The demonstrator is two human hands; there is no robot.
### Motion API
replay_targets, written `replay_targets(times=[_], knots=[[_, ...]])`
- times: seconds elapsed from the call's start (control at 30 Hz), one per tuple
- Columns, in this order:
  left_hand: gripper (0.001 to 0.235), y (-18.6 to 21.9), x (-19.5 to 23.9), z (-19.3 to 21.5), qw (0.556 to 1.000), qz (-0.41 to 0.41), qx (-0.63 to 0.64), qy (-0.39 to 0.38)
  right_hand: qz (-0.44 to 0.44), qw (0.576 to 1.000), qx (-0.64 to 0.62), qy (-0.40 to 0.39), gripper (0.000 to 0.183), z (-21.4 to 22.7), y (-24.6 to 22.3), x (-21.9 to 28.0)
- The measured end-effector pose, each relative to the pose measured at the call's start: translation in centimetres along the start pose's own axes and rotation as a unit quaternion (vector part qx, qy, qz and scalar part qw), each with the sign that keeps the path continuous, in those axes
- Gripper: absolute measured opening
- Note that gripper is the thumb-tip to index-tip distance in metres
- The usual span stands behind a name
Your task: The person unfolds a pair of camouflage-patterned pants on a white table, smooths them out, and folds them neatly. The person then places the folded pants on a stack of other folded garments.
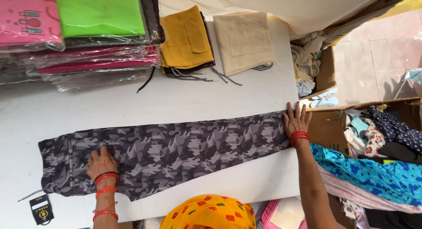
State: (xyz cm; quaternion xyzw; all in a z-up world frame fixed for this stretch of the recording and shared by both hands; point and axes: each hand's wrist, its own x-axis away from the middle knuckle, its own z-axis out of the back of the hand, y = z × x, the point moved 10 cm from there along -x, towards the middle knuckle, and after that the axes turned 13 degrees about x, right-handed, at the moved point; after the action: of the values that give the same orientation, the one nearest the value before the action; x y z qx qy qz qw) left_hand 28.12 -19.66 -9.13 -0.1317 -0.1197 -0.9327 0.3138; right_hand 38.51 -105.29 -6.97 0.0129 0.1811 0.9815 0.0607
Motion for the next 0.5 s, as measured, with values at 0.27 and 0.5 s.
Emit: replay_targets(times=[0.27,0.5], knots=[[0.08,2.4,-10.8,8.2,0.951,-0.195,-0.219,0.101,0.124,0.988,0.036,-0.078,0.057,3.4,-2.7,-0.8],[0.052,-1.6,-15.6,7.0,0.942,-0.028,-0.333,-0.031,0.122,0.969,0.006,-0.214,0.045,4.2,-3.6,-3.6]])
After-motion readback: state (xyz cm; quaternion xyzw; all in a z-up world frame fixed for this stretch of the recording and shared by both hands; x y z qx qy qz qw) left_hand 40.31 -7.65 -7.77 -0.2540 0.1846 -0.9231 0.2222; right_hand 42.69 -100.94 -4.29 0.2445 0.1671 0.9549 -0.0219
